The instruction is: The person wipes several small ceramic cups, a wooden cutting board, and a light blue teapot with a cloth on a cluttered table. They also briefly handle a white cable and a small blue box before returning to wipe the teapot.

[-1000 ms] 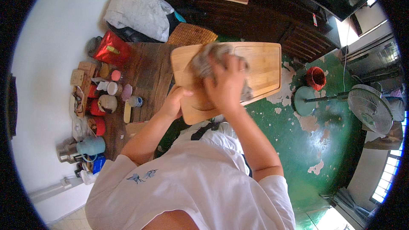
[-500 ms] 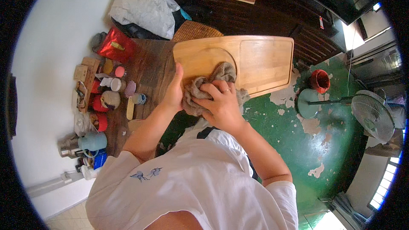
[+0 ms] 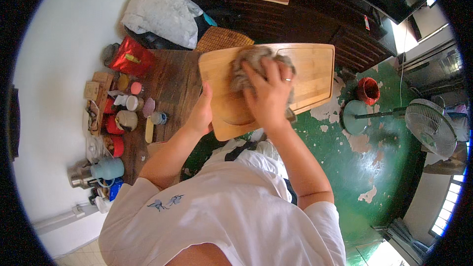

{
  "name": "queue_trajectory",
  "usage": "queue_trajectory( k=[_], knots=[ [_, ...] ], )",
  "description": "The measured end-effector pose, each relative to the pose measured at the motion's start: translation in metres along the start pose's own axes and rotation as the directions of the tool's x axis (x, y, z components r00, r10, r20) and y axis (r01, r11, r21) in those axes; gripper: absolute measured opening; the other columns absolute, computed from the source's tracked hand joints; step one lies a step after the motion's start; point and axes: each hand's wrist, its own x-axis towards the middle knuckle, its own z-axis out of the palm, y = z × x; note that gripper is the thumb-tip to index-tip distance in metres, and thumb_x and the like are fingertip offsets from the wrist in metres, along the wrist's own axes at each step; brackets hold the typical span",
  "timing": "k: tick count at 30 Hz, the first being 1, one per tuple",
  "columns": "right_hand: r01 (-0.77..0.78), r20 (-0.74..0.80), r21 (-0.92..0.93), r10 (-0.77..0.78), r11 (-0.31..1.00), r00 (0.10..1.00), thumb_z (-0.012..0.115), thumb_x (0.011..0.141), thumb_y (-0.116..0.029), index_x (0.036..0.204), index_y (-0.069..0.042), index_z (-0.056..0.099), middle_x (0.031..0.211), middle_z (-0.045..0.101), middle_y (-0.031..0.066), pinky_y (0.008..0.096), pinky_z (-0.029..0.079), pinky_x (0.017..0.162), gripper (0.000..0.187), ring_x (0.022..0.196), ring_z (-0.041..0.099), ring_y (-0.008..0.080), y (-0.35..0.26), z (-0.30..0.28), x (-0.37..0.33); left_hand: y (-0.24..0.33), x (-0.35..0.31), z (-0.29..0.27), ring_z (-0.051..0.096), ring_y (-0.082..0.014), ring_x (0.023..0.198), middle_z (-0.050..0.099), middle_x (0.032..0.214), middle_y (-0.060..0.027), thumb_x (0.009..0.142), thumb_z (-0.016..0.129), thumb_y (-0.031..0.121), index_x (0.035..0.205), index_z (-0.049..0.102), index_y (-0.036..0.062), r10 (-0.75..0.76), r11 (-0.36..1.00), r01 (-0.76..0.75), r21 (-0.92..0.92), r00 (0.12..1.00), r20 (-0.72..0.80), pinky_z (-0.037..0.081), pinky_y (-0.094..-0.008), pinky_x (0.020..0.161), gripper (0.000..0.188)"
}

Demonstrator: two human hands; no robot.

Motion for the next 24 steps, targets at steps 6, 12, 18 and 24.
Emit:
queue_trajectory(
  k=[6, 12, 18, 24],
  knots=[
    [0.279, 0.201, 0.238, -0.328, 0.93, 0.923, 0.07, 0.053, -0.013, 0.102, -0.014, 0.072, 0.109, 0.058, 0.0102, 0.0463, 0.041, 0.087, 0.049, 0.103, 0.051, 0.0329, -0.011, 0.006, -0.042, 0.007, 0.006, -0.005, 0.049, -0.0256, 0.125, 0.048, 0.137, -0.0146, 0.092, 0.032, 0.069, 0.143, 0.033, 0.0031, -0.023, 0.997, 0.019, -0.075, 0.998, -0.057, 0.043, -0.042, 0.103, 0.083],
    [-0.204, -0.121, 0.001, 0.203, 0.979, 0.972, 0.064, 0.062, -0.004, 0.115, -0.015, 0.067, 0.109, 0.055, 0.0155, 0.0467, 0.043, 0.085, 0.055, 0.103, 0.05, 0.0363, 0.076, 0.019, -0.048, 0.002, -0.006, -0.017, 0.047, -0.0266, 0.128, 0.045, 0.142, -0.0141, 0.094, 0.039, 0.064, 0.145, 0.03, 0.0034, -0.065, 0.998, 0.063, -0.018, 0.993, -0.094, 0.041, -0.0425, 0.105, 0.079],
    [0.045, 0.036, 0.112, -0.05, 0.993, 0.998, 0.064, 0.064, -0.01, 0.121, -0.017, 0.064, 0.117, 0.053, 0.02, 0.0487, 0.037, 0.098, 0.057, 0.108, 0.047, 0.0415, 0.037, 0.006, -0.002, -0.021, -0.014, -0.017, 0.044, -0.0278, 0.131, 0.041, 0.145, -0.0141, 0.098, 0.042, 0.054, 0.146, 0.03, 0.0042, -0.168, 0.983, 0.163, -0.084, 0.984, -0.054, 0.038, -0.043, 0.108, 0.07],
    [-0.378, -0.188, -0.312, 0.333, 0.871, 0.924, 0.065, 0.073, -0.012, 0.118, -0.01, 0.064, 0.118, 0.054, 0.0212, 0.0512, 0.044, 0.09, 0.045, 0.106, 0.05, 0.0411, 0.171, -0.013, -0.036, 0.006, -0.025, -0.02, 0.046, -0.0309, 0.129, 0.042, 0.145, -0.015, 0.098, 0.044, 0.052, 0.146, 0.032, 0.0049, -0.083, 0.99, 0.061, -0.129, 0.981, -0.173, 0.038, -0.0448, 0.107, 0.069]
  ],
)
